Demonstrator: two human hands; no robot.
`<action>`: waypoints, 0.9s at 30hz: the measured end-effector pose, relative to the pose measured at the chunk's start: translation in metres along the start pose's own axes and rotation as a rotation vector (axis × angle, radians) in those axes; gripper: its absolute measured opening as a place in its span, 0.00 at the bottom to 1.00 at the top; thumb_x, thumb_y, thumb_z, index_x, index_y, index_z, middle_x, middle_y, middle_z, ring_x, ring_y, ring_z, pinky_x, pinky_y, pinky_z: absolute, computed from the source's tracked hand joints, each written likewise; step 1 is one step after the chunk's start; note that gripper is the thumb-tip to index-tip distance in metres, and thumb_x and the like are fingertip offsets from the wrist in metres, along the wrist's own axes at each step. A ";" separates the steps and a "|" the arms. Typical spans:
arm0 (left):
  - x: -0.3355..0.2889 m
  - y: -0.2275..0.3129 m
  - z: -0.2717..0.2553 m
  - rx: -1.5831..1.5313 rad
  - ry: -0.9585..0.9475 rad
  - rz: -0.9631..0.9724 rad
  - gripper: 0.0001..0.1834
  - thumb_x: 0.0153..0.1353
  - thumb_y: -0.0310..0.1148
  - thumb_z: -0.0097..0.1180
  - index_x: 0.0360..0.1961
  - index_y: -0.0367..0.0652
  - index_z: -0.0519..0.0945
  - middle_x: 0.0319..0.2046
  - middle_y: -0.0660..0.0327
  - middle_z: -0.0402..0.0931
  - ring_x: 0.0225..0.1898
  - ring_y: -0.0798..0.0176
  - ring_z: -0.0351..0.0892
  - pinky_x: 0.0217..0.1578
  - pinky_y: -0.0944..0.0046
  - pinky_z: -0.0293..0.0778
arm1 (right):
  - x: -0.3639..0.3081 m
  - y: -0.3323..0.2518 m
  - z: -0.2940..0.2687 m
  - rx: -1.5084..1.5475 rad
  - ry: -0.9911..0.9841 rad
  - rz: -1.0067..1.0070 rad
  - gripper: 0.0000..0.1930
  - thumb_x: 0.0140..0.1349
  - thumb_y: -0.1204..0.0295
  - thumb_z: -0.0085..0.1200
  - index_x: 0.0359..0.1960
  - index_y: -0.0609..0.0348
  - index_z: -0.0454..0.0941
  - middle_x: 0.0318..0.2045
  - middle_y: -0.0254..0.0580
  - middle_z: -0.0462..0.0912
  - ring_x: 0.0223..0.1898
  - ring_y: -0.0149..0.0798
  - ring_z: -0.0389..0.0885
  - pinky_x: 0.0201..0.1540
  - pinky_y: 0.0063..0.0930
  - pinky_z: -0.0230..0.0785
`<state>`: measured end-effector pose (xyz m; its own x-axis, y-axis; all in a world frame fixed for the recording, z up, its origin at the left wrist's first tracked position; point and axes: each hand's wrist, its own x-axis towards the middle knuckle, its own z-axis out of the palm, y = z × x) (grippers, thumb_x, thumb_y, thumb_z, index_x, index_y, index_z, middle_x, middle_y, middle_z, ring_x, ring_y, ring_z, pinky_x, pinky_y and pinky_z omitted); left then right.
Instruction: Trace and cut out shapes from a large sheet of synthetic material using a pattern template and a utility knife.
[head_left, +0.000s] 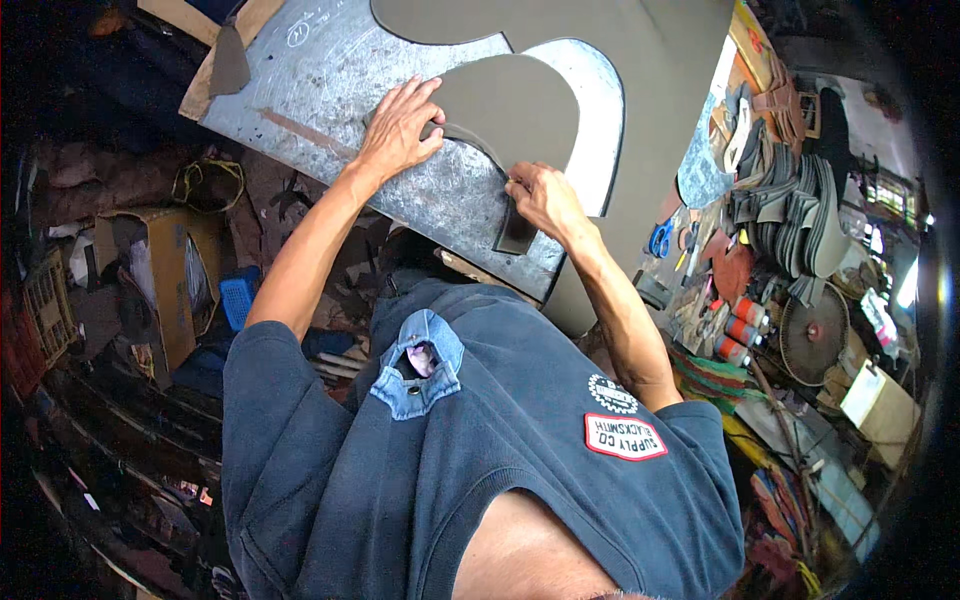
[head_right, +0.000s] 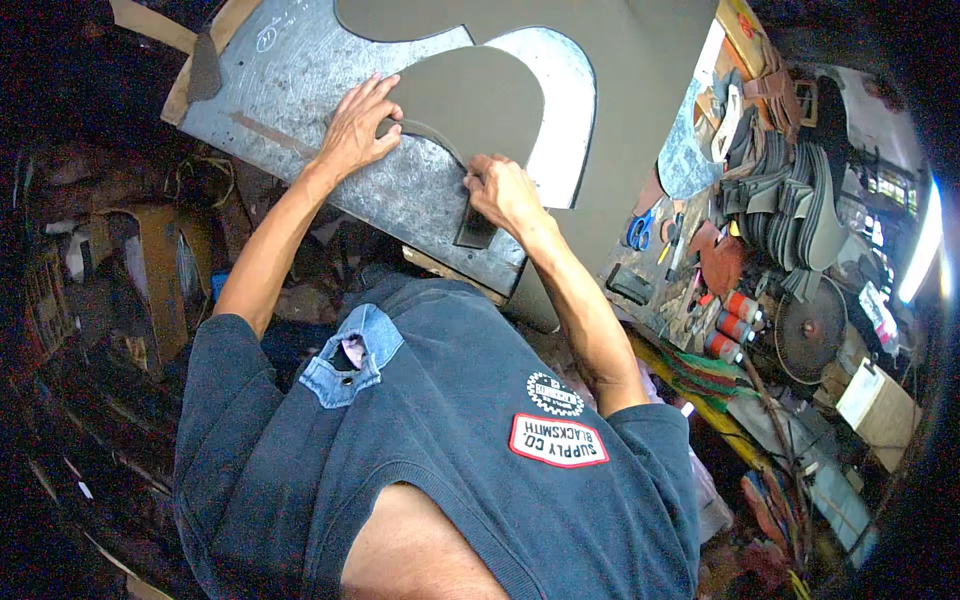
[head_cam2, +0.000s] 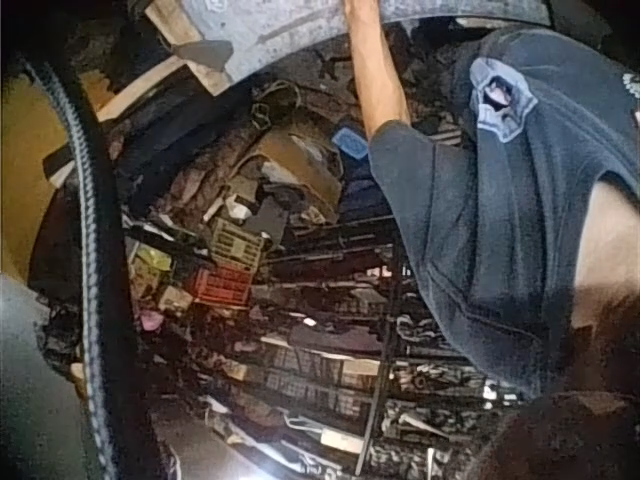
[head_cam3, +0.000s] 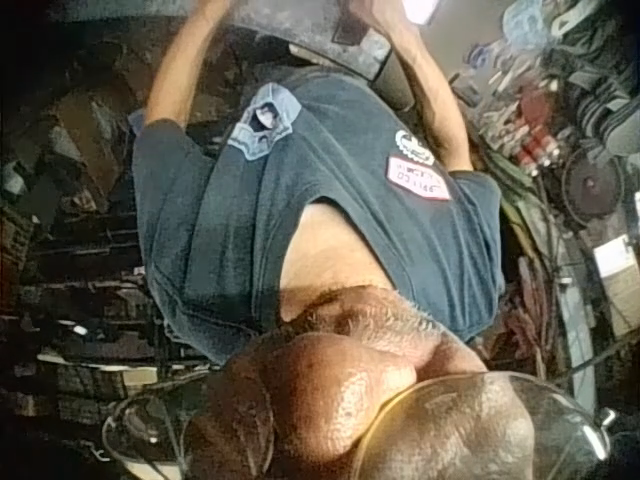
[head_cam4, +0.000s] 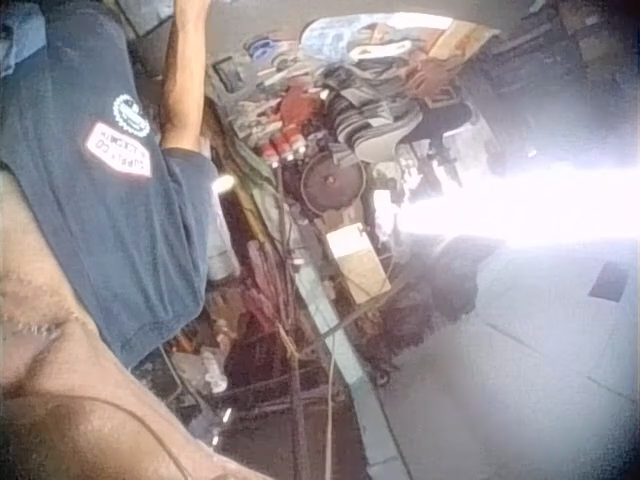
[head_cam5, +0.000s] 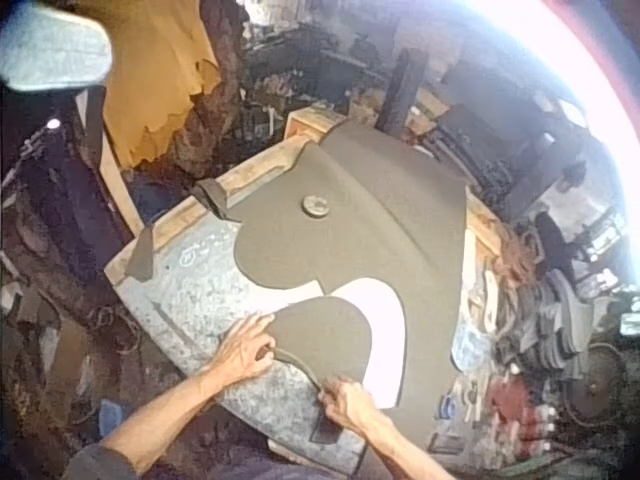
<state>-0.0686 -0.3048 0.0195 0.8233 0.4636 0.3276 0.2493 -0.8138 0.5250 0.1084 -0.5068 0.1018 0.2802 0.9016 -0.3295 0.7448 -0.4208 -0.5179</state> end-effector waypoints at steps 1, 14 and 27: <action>0.000 0.000 0.000 -0.020 -0.028 -0.025 0.10 0.53 0.35 0.61 0.36 0.46 0.78 0.67 0.54 0.64 0.70 0.44 0.57 0.68 0.43 0.53 | -0.003 0.001 -0.001 -0.016 -0.001 -0.002 0.12 0.61 0.68 0.54 0.42 0.63 0.80 0.34 0.60 0.82 0.41 0.62 0.82 0.45 0.51 0.73; 0.028 -0.030 -0.019 -0.077 -0.189 0.015 0.11 0.62 0.33 0.55 0.44 0.48 0.83 0.64 0.48 0.67 0.68 0.40 0.60 0.66 0.43 0.55 | -0.007 -0.051 0.029 -0.137 0.167 -0.107 0.12 0.58 0.72 0.54 0.44 0.56 0.77 0.38 0.52 0.74 0.41 0.56 0.79 0.43 0.49 0.74; 0.042 -0.040 -0.026 0.025 -0.327 0.109 0.14 0.58 0.35 0.58 0.46 0.50 0.83 0.65 0.50 0.67 0.70 0.39 0.57 0.67 0.43 0.55 | 0.005 -0.114 0.061 -0.155 -0.024 -0.157 0.29 0.57 0.75 0.50 0.64 0.42 0.69 0.44 0.52 0.75 0.42 0.55 0.80 0.41 0.47 0.78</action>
<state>-0.0570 -0.2437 0.0332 0.9645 0.2400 0.1099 0.1599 -0.8624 0.4802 -0.0123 -0.4606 0.1111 0.1407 0.9514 -0.2739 0.8627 -0.2535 -0.4375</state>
